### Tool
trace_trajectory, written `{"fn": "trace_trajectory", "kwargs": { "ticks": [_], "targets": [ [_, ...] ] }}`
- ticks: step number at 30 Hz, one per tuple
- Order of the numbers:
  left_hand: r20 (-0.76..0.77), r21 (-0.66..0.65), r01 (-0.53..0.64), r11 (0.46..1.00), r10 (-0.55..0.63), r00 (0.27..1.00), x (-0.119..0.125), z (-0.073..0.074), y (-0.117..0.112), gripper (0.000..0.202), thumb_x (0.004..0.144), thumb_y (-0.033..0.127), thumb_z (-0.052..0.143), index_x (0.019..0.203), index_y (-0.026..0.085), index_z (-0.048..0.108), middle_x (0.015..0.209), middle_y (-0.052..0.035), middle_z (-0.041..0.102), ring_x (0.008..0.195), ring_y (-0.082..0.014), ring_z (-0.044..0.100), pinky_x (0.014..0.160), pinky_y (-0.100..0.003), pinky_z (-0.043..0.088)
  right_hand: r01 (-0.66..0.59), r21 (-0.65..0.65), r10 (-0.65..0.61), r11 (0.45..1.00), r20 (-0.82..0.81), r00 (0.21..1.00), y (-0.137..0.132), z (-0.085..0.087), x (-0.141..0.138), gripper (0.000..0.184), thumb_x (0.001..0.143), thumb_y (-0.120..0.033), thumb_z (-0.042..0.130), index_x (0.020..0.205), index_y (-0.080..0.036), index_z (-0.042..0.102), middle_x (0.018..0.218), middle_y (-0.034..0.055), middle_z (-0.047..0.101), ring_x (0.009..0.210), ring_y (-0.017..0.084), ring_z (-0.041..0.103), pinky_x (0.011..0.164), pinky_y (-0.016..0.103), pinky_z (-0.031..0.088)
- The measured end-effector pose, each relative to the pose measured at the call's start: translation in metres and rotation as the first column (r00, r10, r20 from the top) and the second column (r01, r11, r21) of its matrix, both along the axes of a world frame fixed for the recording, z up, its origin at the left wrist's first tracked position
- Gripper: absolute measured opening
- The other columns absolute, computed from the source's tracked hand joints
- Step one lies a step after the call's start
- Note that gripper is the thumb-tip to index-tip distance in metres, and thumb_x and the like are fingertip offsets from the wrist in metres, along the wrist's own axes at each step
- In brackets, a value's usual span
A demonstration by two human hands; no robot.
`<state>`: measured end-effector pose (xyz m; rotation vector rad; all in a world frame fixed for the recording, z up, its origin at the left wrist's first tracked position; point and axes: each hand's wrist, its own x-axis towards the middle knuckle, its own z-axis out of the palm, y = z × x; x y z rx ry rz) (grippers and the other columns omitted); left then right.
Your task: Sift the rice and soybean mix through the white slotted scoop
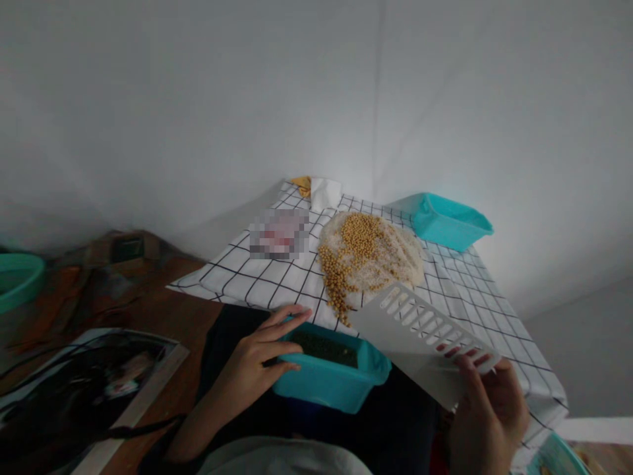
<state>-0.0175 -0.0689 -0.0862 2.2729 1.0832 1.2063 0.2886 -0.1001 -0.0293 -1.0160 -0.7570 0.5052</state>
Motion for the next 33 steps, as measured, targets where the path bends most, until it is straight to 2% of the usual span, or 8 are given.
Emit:
{"fn": "trace_trajectory", "kwargs": {
  "ticks": [10, 19, 33],
  "targets": [
    [0.013, 0.005, 0.005, 1.000, -0.005, 1.000, 0.0007, 0.0002, -0.0001, 0.015, 0.083, 0.006, 0.068, 0.083, 0.019, 0.076, 0.139, -0.0102, 0.063, 0.138, -0.0267, 0.050, 0.113, -0.042, 0.045, -0.010, -0.010, 0.010, 1.000, -0.002, 1.000, -0.0029, 0.0016, -0.0007, 0.025, 0.071, -0.020, 0.082, 0.078, -0.018, 0.058, 0.079, -0.0031, 0.066, 0.077, 0.015, 0.067, 0.079, 0.033, 0.054],
    [0.011, 0.005, -0.003, 1.000, 0.003, 1.000, -0.0003, -0.0043, 0.0006, 0.015, 0.083, 0.006, 0.069, 0.083, 0.020, 0.076, 0.139, -0.0100, 0.063, 0.139, -0.0278, 0.048, 0.113, -0.043, 0.045, 0.071, 0.042, -0.071, 0.997, 0.002, 0.997, 0.0032, 0.0040, -0.0035, 0.026, 0.066, -0.019, 0.082, 0.075, -0.019, 0.058, 0.075, -0.0040, 0.065, 0.075, 0.014, 0.067, 0.076, 0.030, 0.053],
    [0.030, 0.026, -0.004, 1.000, 0.003, 1.000, 0.0016, -0.0020, -0.0004, 0.015, 0.083, 0.006, 0.070, 0.082, 0.019, 0.076, 0.138, -0.0112, 0.064, 0.138, -0.0272, 0.050, 0.112, -0.041, 0.046, 0.010, 0.065, -0.014, 0.998, 0.060, 0.998, 0.0040, -0.0008, -0.0026, 0.024, 0.070, -0.020, 0.081, 0.074, -0.017, 0.058, 0.074, -0.0034, 0.066, 0.073, 0.015, 0.069, 0.075, 0.031, 0.056]
  ]
}}
